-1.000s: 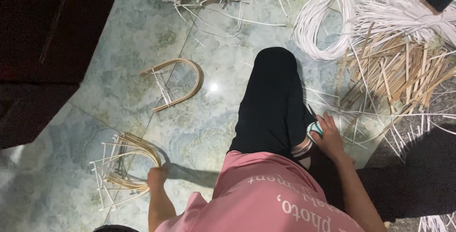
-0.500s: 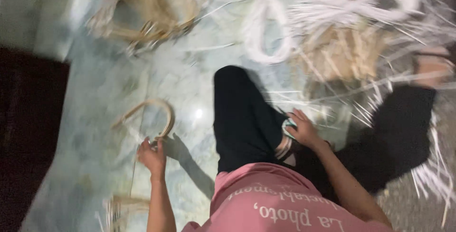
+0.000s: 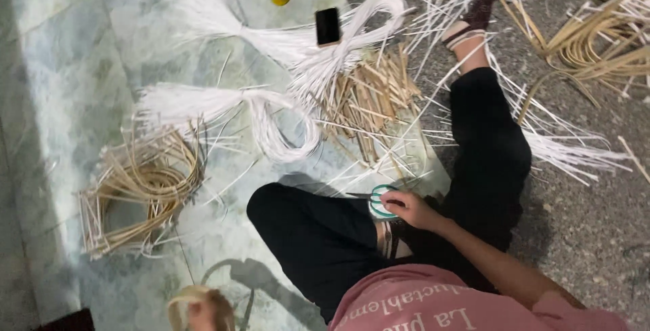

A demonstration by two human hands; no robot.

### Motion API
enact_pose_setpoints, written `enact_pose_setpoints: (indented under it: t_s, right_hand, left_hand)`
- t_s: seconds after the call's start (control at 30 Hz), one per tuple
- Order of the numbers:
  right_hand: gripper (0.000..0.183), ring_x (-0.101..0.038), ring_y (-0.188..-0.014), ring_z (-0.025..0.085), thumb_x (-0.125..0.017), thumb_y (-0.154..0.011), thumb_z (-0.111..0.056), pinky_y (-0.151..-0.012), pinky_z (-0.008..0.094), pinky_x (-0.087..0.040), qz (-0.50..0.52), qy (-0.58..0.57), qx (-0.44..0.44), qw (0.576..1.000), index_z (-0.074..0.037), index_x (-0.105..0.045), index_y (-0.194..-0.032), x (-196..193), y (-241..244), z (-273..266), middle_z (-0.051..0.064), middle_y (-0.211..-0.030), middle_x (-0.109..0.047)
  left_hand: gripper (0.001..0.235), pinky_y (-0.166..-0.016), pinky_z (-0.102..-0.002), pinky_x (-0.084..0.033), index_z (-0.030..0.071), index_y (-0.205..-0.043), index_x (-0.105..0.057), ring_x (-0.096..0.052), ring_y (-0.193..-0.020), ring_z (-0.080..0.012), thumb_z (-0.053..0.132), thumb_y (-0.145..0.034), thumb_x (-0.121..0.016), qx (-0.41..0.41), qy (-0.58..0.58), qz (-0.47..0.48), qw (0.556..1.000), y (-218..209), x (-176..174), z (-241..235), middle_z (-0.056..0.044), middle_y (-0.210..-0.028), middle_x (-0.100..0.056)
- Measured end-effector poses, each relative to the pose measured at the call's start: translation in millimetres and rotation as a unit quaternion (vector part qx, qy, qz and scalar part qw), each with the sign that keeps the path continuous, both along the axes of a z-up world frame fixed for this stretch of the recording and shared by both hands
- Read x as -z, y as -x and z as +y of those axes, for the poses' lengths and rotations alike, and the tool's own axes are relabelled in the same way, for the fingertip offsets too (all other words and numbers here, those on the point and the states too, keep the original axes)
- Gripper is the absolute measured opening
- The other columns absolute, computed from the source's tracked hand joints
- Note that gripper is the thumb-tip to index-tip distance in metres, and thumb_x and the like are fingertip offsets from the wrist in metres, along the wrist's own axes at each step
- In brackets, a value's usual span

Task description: The recorder wraps thin white strips around curved bamboo furniture frames.

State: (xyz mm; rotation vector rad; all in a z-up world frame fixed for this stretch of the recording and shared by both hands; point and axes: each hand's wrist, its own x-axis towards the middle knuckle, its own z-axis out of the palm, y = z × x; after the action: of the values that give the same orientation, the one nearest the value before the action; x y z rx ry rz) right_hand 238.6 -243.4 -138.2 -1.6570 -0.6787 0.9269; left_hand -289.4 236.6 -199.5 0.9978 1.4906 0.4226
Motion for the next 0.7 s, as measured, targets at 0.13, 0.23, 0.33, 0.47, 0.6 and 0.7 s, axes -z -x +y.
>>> enact_pose_setpoints:
  t_s: [0.13,0.23,0.33,0.47,0.6,0.7]
  right_hand:
    - [0.028,-0.066,-0.107,0.013,-0.064,-0.1,-0.016,-0.092,0.03,-0.053,0.055,-0.061,-0.003,0.997,-0.001,-0.068,-0.123,-21.7,1.2,12.6,0.008,-0.115,-0.072]
    - [0.033,-0.067,-0.112,0.017,-0.062,-0.103,-0.021,-0.097,0.031,-0.054,0.045,-0.047,-0.016,0.998,-0.003,-0.065,-0.131,-63.8,-4.9,39.1,0.011,-0.122,-0.07]
    - [0.042,-0.064,-0.128,0.017,-0.059,-0.103,-0.024,-0.108,0.032,-0.053,0.016,-0.096,0.008,0.995,-0.005,-0.057,-0.141,-103.2,-17.0,66.9,0.01,-0.137,-0.067]
    - [0.048,-0.062,-0.127,0.02,-0.057,-0.102,-0.02,-0.103,0.034,-0.052,-0.064,-0.097,0.031,0.993,-0.005,-0.049,-0.147,-183.3,-32.5,76.5,0.012,-0.143,-0.061]
    - [0.043,-0.064,-0.114,0.02,-0.053,-0.103,-0.016,-0.089,0.03,-0.057,-0.077,-0.148,0.069,0.984,-0.001,-0.05,-0.143,-178.1,-36.0,68.8,0.013,-0.133,-0.062]
    - [0.026,-0.067,-0.087,0.012,-0.051,-0.108,-0.016,-0.071,0.024,-0.059,-0.031,-0.153,0.125,0.98,-0.002,-0.06,-0.128,-158.4,-35.1,52.9,0.006,-0.103,-0.068]
  left_hand:
    - [0.04,-0.087,-0.049,-0.059,0.009,-0.137,-0.047,-0.074,-0.091,-0.0276,0.012,-0.097,-0.048,0.032,-0.136,-0.171,0.975,-17.5,-71.1,5.0,-0.019,-0.106,-0.07]
    - [0.026,-0.086,-0.051,-0.058,-0.011,-0.12,-0.056,-0.073,-0.077,-0.032,0.006,-0.101,-0.063,0.305,-0.186,-0.318,0.878,-32.3,-40.8,59.3,-0.025,-0.096,-0.073]
    - [0.036,-0.103,-0.044,-0.05,-0.009,-0.128,-0.058,-0.071,-0.096,-0.0282,0.017,-0.103,-0.058,0.286,-0.232,-0.206,0.907,-197.4,-261.3,-138.0,-0.02,-0.094,-0.074]
    - [0.043,-0.08,-0.045,-0.058,-0.01,-0.12,-0.065,-0.074,-0.082,-0.027,0.028,-0.099,-0.065,0.336,-0.153,-0.317,0.874,-280.5,-264.0,-208.5,-0.015,-0.088,-0.076]
    - [0.047,-0.093,-0.048,-0.058,-0.012,-0.125,-0.067,-0.074,-0.094,-0.0299,0.028,-0.101,-0.071,0.443,0.041,-0.427,0.787,-317.4,-261.7,-260.6,-0.019,-0.098,-0.076]
    - [0.047,-0.099,-0.047,-0.057,-0.01,-0.129,-0.064,-0.073,-0.102,-0.0305,0.024,-0.099,-0.076,0.506,0.12,-0.443,0.73,-336.7,-280.9,-280.0,-0.02,-0.106,-0.075]
